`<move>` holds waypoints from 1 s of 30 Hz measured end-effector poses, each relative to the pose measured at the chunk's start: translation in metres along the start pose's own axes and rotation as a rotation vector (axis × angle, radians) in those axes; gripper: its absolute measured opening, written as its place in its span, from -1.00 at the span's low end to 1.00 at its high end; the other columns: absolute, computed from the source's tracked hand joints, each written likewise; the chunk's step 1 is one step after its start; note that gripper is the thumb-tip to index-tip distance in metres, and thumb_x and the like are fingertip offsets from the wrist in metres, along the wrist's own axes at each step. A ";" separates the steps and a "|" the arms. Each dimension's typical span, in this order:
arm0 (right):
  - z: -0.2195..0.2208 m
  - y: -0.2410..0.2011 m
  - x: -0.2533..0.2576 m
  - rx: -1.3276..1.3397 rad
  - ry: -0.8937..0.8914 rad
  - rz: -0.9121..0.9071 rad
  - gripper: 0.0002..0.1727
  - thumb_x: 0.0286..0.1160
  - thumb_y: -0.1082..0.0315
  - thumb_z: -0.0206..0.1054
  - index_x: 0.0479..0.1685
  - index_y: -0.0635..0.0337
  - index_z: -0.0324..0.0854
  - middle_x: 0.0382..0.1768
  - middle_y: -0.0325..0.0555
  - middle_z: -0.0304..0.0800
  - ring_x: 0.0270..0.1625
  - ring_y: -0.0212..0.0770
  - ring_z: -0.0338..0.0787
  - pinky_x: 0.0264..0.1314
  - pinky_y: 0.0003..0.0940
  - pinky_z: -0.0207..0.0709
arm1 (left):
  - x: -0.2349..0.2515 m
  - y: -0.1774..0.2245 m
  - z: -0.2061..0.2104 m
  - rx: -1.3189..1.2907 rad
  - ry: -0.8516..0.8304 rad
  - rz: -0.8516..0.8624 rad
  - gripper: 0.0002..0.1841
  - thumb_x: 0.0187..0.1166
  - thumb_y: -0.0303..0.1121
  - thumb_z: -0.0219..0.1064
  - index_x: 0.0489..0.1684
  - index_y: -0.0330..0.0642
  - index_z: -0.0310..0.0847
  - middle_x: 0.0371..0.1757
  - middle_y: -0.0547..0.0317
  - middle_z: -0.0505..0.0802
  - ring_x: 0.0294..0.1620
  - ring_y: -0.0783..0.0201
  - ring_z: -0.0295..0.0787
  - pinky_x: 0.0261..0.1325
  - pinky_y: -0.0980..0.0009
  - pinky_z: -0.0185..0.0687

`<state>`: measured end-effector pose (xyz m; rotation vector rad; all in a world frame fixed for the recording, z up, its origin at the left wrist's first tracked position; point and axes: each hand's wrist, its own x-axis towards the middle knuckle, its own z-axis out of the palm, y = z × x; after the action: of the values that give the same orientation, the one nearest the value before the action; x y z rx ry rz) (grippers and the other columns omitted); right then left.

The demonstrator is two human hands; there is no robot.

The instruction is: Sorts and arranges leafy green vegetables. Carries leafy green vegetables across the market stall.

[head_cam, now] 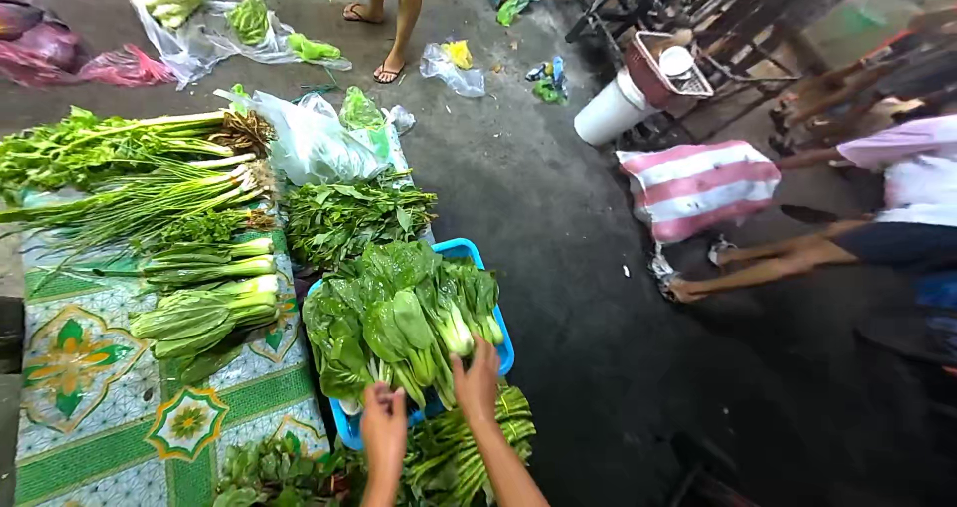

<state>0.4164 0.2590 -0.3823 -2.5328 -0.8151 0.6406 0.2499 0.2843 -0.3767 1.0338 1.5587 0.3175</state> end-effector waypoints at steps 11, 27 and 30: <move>-0.057 -0.037 0.034 0.072 -0.375 0.076 -0.33 0.53 0.09 0.44 0.60 0.19 0.45 0.50 0.26 0.52 0.46 0.18 0.64 0.49 0.12 0.52 | 0.020 0.045 0.026 -0.459 -0.038 -0.322 -0.33 0.59 -0.56 0.21 0.71 -0.36 0.01 0.21 -0.40 0.62 0.03 -0.10 0.66 0.03 0.03 0.66; -0.026 0.033 0.047 -0.145 -0.330 0.119 0.02 0.39 0.15 0.56 0.87 0.18 0.06 0.68 0.35 0.31 0.66 0.37 0.40 0.61 0.29 0.35 | -0.027 -0.037 0.009 -1.195 -0.231 -0.239 -0.73 0.42 -0.20 0.43 -0.03 -0.08 0.59 -0.19 0.13 0.94 -0.19 0.28 0.93 -0.14 0.29 0.88; -0.048 0.025 0.058 0.073 -0.417 0.141 -0.12 0.32 0.35 0.57 0.74 0.26 0.28 0.58 0.34 0.45 0.59 0.25 0.53 0.60 0.18 0.43 | -0.035 -0.048 -0.001 -1.337 -0.341 -0.080 -0.45 -0.01 0.00 0.78 -0.01 0.03 0.82 0.04 0.10 0.95 -0.02 0.21 0.94 0.02 0.28 0.89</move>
<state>0.4953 0.2658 -0.3725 -2.4379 -0.7298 1.2499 0.2257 0.2310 -0.3864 -0.0454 0.7529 0.9017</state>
